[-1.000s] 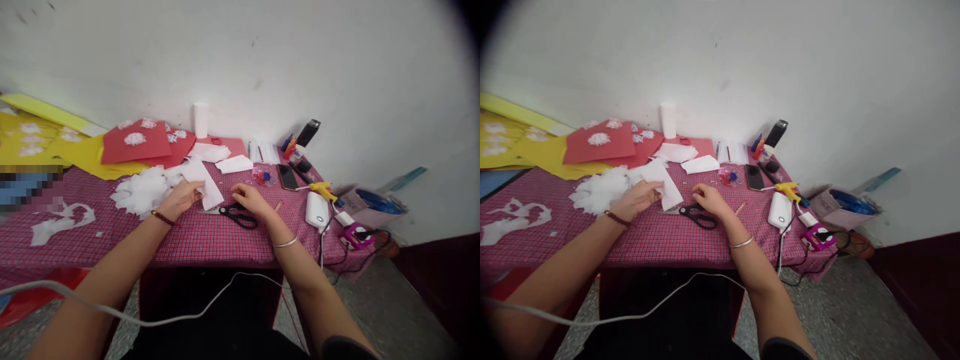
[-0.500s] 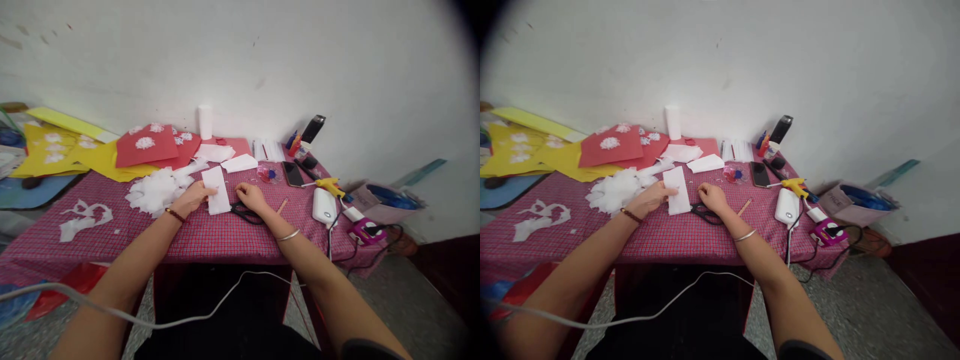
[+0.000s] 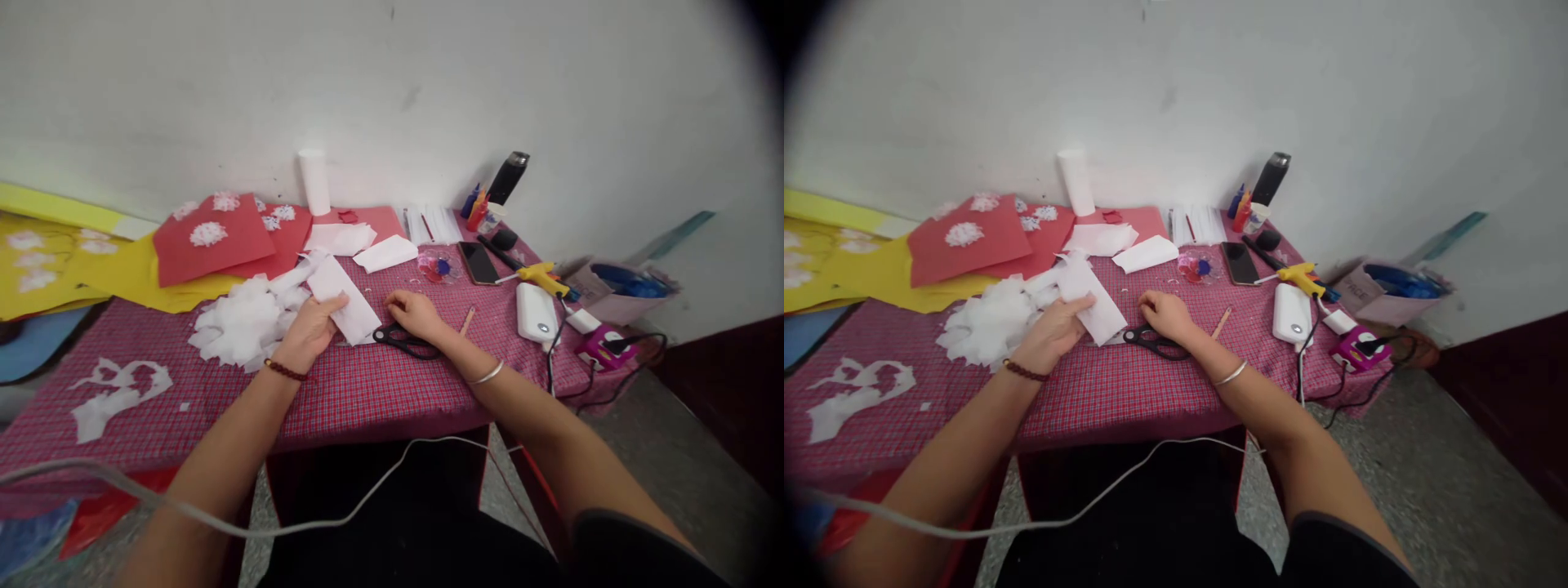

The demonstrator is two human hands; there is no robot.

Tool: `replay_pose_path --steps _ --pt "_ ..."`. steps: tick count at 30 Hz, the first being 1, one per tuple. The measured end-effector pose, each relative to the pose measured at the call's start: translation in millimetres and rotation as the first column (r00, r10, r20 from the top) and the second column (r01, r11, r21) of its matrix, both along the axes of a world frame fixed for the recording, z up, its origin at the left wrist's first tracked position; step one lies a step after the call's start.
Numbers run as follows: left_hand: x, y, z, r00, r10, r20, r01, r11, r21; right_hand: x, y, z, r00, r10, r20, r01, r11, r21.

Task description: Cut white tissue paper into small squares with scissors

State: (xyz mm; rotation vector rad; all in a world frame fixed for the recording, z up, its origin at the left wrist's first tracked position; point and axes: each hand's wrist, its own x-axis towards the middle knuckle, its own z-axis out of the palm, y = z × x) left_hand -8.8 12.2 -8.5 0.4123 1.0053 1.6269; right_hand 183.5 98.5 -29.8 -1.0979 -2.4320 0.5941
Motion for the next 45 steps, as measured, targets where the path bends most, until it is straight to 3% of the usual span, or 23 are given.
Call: replay_pose_path --steps 3,7,16,24,28,32,34,37,43,45 --pt "-4 -1 2.7 0.997 0.066 0.047 -0.064 0.997 -0.04 17 -11 13.6 0.993 0.121 0.015 -0.121 0.993 -0.015" --pt "-14 0 2.6 0.988 0.102 0.116 -0.089 0.989 -0.114 41 -31 29.0 0.934 0.339 0.113 -0.337 0.941 -0.032" --pt "-30 0 8.3 0.978 0.149 0.145 -0.106 0.958 -0.265 46 -30 24.4 0.913 0.273 0.305 -0.293 0.956 0.022" --pt "-32 6 11.5 0.974 0.207 0.098 -0.161 0.923 -0.349 39 -18 40.8 0.833 0.375 0.407 -0.422 0.906 0.029" --pt "-27 9 23.4 0.945 0.301 0.127 -0.23 0.889 -0.396 50 -22 57.8 0.889 0.34 0.306 -0.349 0.937 -0.028" --pt "-28 14 45.1 0.917 0.364 0.16 -0.297 0.895 -0.334 68 -27 69.9 0.958 0.28 -0.067 -0.288 0.923 -0.255" --pt "-32 18 53.2 0.908 0.368 0.201 -0.298 0.903 -0.309 72 -25 69.4 0.931 0.223 -0.288 -0.337 0.829 -0.446" --pt "-40 24 57.4 0.903 0.345 0.257 -0.275 0.922 -0.272 68 -16 63.4 0.845 0.154 -0.512 -0.486 0.622 -0.615" --pt "-45 30 50.7 0.886 0.375 0.273 -0.297 0.91 -0.288 57 1 46.3 0.679 0.197 -0.707 -0.733 0.213 -0.645" --pt "-43 30 49.2 0.888 0.366 0.28 -0.28 0.911 -0.303 56 2 39.7 0.655 0.176 -0.734 -0.755 0.119 -0.645"
